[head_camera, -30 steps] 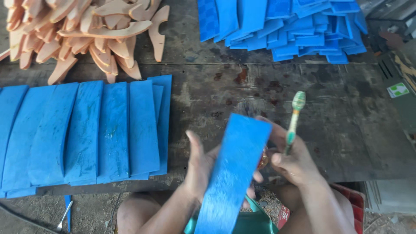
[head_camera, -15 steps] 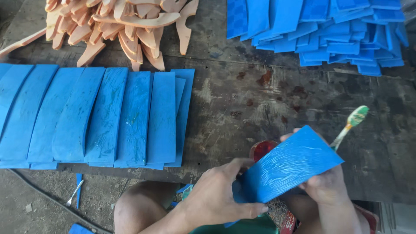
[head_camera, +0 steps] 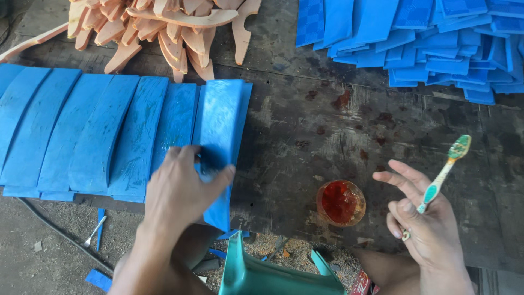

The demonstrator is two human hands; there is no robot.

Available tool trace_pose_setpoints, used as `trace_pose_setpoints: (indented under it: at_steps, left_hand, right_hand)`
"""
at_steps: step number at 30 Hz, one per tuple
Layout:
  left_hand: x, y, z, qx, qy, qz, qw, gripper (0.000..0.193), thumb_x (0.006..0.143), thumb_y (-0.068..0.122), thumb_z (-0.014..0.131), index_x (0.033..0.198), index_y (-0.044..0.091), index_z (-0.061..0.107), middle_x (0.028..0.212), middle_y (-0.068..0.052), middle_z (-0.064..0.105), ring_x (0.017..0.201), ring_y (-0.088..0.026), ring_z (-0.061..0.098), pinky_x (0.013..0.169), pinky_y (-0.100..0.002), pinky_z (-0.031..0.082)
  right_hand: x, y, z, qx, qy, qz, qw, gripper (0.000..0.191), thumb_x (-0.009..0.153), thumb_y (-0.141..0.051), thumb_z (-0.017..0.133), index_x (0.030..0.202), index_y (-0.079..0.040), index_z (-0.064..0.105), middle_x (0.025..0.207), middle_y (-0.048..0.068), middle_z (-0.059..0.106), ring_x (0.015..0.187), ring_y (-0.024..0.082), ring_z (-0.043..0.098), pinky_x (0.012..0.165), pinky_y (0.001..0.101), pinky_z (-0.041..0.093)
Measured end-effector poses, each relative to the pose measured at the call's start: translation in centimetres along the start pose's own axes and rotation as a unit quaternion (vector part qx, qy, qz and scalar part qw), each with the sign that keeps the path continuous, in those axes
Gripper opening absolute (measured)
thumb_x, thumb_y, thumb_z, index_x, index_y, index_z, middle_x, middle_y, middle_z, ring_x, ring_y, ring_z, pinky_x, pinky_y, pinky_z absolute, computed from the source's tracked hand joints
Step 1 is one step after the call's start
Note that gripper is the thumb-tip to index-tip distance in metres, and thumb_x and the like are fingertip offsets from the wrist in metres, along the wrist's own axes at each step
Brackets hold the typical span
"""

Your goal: The person applies a red adhesive to the surface of blue rectangular wooden pieces using a toothbrush. They repeatedly dip the toothbrush into a small container of adhesive and spread it evenly across each piece before stacking them.

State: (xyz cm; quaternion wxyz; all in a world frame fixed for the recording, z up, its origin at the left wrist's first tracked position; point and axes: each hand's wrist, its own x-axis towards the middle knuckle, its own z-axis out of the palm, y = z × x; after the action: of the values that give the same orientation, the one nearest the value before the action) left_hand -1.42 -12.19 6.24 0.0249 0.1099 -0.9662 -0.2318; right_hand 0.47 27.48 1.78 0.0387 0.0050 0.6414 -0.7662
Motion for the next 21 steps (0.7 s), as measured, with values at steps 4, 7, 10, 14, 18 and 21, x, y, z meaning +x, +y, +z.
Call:
trace_pose_setpoints:
  at_steps: [4,7,10,14,18,21]
  left_hand:
    - [3.7,0.1,1.8,0.110,-0.047,-0.075,0.990,0.077,0.077,0.064,0.078,0.110,-0.005,0.068,0.111,-0.025,0.065,0.099,-0.042,0.070,0.085,-0.050,0.058]
    - [5.0,0.3,2.8,0.145,-0.019,-0.057,0.988,0.077,0.076,0.064,0.079,0.108,-0.005,0.067,0.110,-0.027,0.065,0.094,-0.042,0.071,0.079,-0.049,0.060]
    - [5.5,0.3,3.6,0.160,-0.013,-0.064,0.985,0.080,0.078,0.063,0.079,0.116,-0.006,0.060,0.108,-0.027,0.064,0.090,-0.041,0.072,0.072,-0.048,0.061]
    - [5.7,0.5,4.4,0.168,0.012,-0.057,0.984,0.087,0.078,0.061,0.080,0.124,-0.006,0.050,0.106,-0.026,0.062,0.084,-0.041,0.072,0.064,-0.048,0.062]
    - [5.5,0.7,4.5,0.160,0.015,-0.048,0.986,0.084,0.079,0.061,0.080,0.122,-0.005,0.051,0.107,-0.025,0.061,0.083,-0.041,0.072,0.060,-0.048,0.061]
    - [5.3,0.8,4.3,0.153,0.005,-0.052,0.987,0.082,0.081,0.061,0.078,0.122,-0.004,0.051,0.107,-0.023,0.061,0.084,-0.040,0.072,0.061,-0.048,0.061]
  right_hand:
    - [-0.1,-0.1,-0.1,-0.053,0.006,0.047,0.997,0.071,0.089,-0.028,0.070,0.151,-0.001,0.048,0.135,0.023,0.063,0.050,0.003,0.048,0.040,0.0193,0.041]
    - [-0.3,-0.4,-0.3,-0.074,0.015,0.065,0.995,0.067,0.087,-0.022,0.070,0.148,-0.003,0.051,0.133,0.021,0.064,0.048,0.005,0.048,0.039,0.0203,0.040]
    - [-0.4,-0.5,-0.7,-0.085,0.017,0.066,0.994,0.065,0.086,-0.019,0.070,0.147,-0.004,0.053,0.132,0.022,0.065,0.047,0.006,0.048,0.039,0.0208,0.041]
    - [-0.5,-0.6,-1.2,-0.098,0.010,0.060,0.993,0.063,0.086,-0.020,0.071,0.144,-0.002,0.055,0.133,0.022,0.066,0.047,0.006,0.048,0.039,0.0211,0.042]
    - [-0.6,-0.6,-1.4,-0.107,0.012,0.067,0.992,0.065,0.085,-0.021,0.070,0.146,-0.004,0.053,0.133,0.023,0.065,0.047,0.006,0.047,0.040,0.0213,0.043]
    - [-0.6,-0.6,-1.4,-0.104,0.005,0.068,0.992,0.066,0.085,-0.022,0.070,0.147,-0.004,0.053,0.133,0.023,0.065,0.047,0.005,0.047,0.039,0.0214,0.044]
